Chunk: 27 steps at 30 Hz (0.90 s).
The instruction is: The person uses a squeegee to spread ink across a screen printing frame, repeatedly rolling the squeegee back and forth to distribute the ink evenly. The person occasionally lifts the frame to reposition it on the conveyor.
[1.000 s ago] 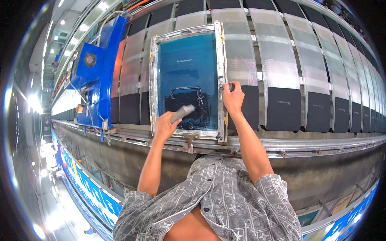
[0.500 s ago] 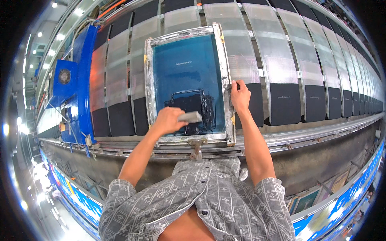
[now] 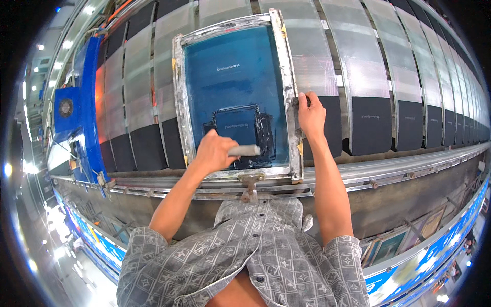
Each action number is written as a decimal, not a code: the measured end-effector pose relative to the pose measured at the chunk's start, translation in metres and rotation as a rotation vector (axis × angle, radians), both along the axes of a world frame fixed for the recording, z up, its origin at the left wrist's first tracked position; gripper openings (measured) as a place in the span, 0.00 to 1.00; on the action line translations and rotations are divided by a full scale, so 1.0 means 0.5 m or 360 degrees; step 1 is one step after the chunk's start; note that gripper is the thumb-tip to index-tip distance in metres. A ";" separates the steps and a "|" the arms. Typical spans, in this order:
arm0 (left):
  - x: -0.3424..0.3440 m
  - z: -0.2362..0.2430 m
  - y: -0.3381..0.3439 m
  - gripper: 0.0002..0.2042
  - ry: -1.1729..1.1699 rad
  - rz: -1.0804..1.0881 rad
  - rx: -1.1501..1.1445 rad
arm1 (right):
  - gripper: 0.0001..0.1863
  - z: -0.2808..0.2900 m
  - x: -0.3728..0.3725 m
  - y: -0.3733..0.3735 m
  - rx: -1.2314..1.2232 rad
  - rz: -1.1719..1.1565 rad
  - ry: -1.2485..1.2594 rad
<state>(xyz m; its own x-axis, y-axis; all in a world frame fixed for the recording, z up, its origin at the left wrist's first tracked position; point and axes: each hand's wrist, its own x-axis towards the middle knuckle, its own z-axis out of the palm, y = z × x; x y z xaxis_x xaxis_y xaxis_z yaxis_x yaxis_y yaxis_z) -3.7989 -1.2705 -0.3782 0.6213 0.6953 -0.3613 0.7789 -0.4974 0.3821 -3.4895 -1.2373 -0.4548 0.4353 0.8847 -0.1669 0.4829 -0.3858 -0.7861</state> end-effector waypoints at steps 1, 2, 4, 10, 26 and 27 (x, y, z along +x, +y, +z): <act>-0.006 0.001 0.004 0.11 -0.0030 0.0024 -0.0003 | 0.18 0.003 0.003 0.002 -0.0037 0.0045 -0.0055; -0.015 0.001 0.018 0.11 -0.0061 0.0047 -0.0007 | 0.18 0.005 0.002 0.005 -0.0065 0.0082 -0.0085; -0.013 0.010 0.082 0.11 -0.0046 0.0027 0.0115 | 0.18 0.008 0.013 0.005 -0.0112 0.0144 -0.0163; 0.002 0.006 0.165 0.10 0.0049 -0.0037 0.0294 | 0.16 0.022 -0.019 0.004 -0.0090 -0.0028 0.0005; -0.005 -0.014 0.238 0.12 -0.0011 0.0045 0.0257 | 0.18 -0.003 -0.011 0.000 0.0042 -0.0012 -0.0043; -0.009 -0.016 0.236 0.12 -0.0025 0.0044 0.0271 | 0.18 0.000 -0.013 0.001 0.0035 -0.0015 -0.0045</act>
